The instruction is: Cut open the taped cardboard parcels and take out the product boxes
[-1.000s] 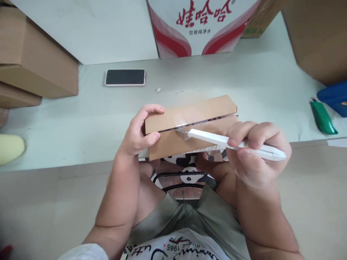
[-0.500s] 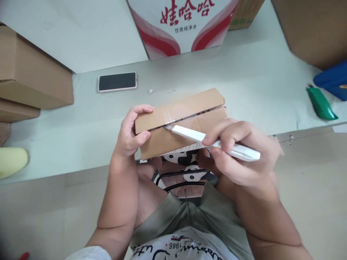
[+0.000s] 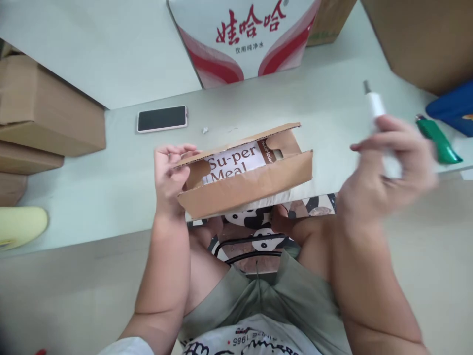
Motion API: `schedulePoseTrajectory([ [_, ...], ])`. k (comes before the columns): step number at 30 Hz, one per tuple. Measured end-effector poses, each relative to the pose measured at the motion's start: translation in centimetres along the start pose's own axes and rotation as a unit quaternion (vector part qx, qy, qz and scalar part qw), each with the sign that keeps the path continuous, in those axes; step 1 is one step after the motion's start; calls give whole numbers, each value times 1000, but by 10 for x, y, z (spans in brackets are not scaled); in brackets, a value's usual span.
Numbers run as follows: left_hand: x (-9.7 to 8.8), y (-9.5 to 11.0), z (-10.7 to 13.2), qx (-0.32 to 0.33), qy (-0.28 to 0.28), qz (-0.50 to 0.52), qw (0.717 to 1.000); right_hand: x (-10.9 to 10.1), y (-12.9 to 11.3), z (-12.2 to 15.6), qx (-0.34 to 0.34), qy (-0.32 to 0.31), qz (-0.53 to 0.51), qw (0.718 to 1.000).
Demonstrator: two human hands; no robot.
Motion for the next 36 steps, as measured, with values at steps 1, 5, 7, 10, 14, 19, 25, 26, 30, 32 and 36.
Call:
schedulePoseTrajectory([
  [1, -5, 2, 0, 6, 37, -8, 999, 7, 8, 2, 12, -1, 17, 1000],
  [5, -15, 20, 5, 59, 121, -81, 987, 60, 63, 21, 147, -168, 79, 971],
  [7, -12, 28, 6, 90, 105, -102, 985, 71, 77, 27, 177, -207, 77, 959],
  [10, 1, 34, 7, 132, 31, -115, 984, 72, 62, 25, 148, -185, 3, 972],
  [14, 15, 35, 12, 163, -55, -132, 976, 57, 23, 24, 98, -121, -142, 978],
  [19, 14, 37, 18, 148, -71, -126, 978, 59, -17, 41, 19, -249, -156, 956],
  [25, -5, 34, 12, 85, -10, -35, 996, 63, -52, 60, -109, -317, -200, 921],
  [26, -8, 35, 10, 92, 1, -19, 996, 58, -52, 57, -119, -275, -210, 931],
  [30, -20, 39, 5, 131, 47, -3, 990, 36, -43, 48, -118, -100, -185, 970],
  [32, -22, 41, 5, 146, 57, -13, 988, 25, -43, 45, -109, -50, -177, 977],
  [36, -14, 50, 4, 160, 38, -57, 985, 10, -59, 28, -47, -47, -119, 991],
])
Point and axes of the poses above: each hand's wrist, its own z-axis away from the middle knuckle, its own x-axis out of the palm, y = z × x, the point moved 10 cm from there along -z, towards the middle knuckle, and after that the axes turned 11 degrees about -z, right-handed, at the moved point
